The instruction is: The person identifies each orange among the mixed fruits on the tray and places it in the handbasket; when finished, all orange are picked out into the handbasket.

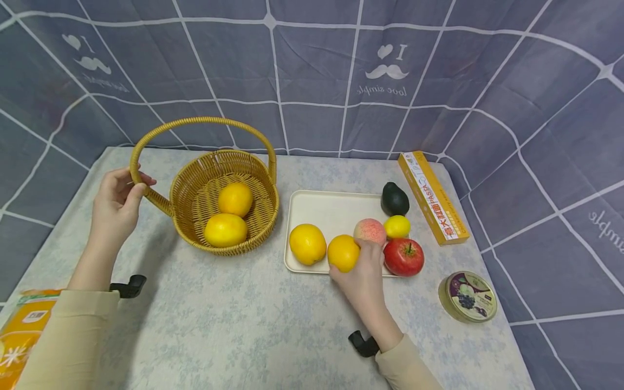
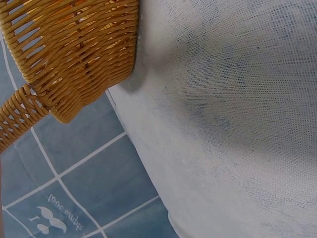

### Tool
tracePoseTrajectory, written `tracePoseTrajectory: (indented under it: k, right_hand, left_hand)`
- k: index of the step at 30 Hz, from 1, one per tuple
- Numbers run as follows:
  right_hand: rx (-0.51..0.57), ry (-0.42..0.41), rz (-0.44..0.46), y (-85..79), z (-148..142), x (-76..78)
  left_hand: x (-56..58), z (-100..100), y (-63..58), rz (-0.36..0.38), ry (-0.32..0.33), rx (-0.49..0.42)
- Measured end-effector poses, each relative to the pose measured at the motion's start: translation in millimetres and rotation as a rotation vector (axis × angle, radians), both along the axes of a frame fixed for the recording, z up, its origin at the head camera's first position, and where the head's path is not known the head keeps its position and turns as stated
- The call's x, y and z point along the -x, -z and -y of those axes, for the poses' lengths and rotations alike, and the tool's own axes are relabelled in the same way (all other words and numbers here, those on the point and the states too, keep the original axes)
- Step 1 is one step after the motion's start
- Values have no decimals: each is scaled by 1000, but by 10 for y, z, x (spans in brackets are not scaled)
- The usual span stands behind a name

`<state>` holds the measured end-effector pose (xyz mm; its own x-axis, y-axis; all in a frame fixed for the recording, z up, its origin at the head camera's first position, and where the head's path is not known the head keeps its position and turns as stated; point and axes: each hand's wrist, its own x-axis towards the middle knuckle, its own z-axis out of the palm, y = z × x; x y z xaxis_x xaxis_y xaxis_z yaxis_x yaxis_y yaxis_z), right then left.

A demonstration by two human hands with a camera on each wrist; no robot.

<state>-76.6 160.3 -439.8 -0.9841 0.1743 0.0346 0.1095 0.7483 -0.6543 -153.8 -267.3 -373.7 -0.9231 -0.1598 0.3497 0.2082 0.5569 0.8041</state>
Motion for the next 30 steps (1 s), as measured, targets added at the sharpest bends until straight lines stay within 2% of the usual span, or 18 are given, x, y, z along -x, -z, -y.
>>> tracePoseTrajectory:
  k: [5, 10, 13, 18, 23, 30]
  right_hand:
    - [123, -1, 78, -152, -64, 15]
    - [229, 6, 92, -429, -34, 76]
    - [280, -22, 86, -596, 26, 168]
    - [403, -121, 138, -759, 223, 417]
    - [449, -209, 143, -791, 589, 679]
    - [435, -260, 129, -676, 1041, 918]
  left_hand:
    - [2, 15, -6, -13, 2, -5]
    - [8, 24, -26, -24, 0, 2]
    - [12, 23, -36, -14, -2, 0]
    - [15, 16, -40, 10, -8, 2]
    - [8, 17, -27, 17, -21, 7]
    - [-2, -4, -12, 26, -15, 16]
